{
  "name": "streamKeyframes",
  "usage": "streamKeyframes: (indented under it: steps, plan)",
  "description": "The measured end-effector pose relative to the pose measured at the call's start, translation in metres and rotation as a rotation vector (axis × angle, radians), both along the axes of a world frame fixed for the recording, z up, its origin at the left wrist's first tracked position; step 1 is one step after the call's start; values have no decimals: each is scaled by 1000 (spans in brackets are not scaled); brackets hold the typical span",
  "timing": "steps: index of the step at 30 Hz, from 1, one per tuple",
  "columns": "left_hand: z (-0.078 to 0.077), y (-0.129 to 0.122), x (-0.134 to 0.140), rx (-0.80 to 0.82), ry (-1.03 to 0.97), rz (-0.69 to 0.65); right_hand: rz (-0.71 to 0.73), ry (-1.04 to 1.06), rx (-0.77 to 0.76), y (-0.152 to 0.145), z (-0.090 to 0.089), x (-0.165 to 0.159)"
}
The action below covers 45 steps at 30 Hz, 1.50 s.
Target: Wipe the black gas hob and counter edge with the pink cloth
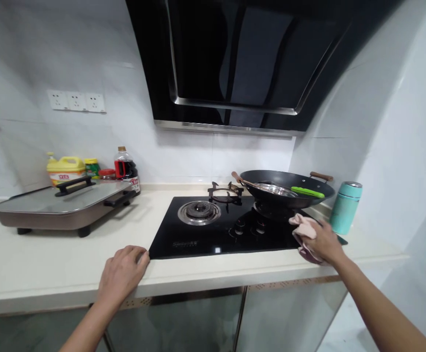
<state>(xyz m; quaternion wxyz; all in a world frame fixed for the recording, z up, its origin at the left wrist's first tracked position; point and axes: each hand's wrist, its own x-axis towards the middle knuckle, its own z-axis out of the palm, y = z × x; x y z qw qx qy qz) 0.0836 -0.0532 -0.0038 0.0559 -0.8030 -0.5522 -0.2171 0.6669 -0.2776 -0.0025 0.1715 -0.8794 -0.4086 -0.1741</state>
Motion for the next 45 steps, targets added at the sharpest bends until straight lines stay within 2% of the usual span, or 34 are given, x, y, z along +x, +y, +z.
streamKeyframes:
  steps: [2,4,7,10,14,18,22,28,30,34,37,40,42,45]
  plan:
    - [0,0,0,5,1,-2,-22,10,-146,15,-8,-1]
    - [0,-1,1,18,-10,3,-13,-5,-222,25,-11,-5]
    - [1,-2,2,37,-24,9,56,-62,-243,31,-11,-21]
    - [1,-4,4,47,-17,8,201,-136,-266,33,-11,-58]
    - [0,-6,5,47,0,19,465,-211,-215,40,-13,-126]
    - [1,-10,6,39,-8,30,631,-160,-128,55,-12,-182]
    - [0,-13,7,30,-32,30,770,-91,-94,73,-8,-217]
    - [-5,-12,6,29,-95,18,952,6,-87,103,-3,-249]
    - [-7,-13,7,25,-115,12,965,40,-118,117,-2,-259]
    - [-7,-16,6,-6,-154,-21,806,40,-174,142,3,-275]
    - [-1,-12,-6,-106,-192,-119,758,20,-202,153,4,-284]
    - [8,3,-34,-160,-226,-188,847,11,-194,163,4,-296]
    - [13,17,-60,-109,-218,-114,918,8,-183,173,5,-306]
    - [13,33,-93,-44,-149,83,973,12,-171,190,13,-325]
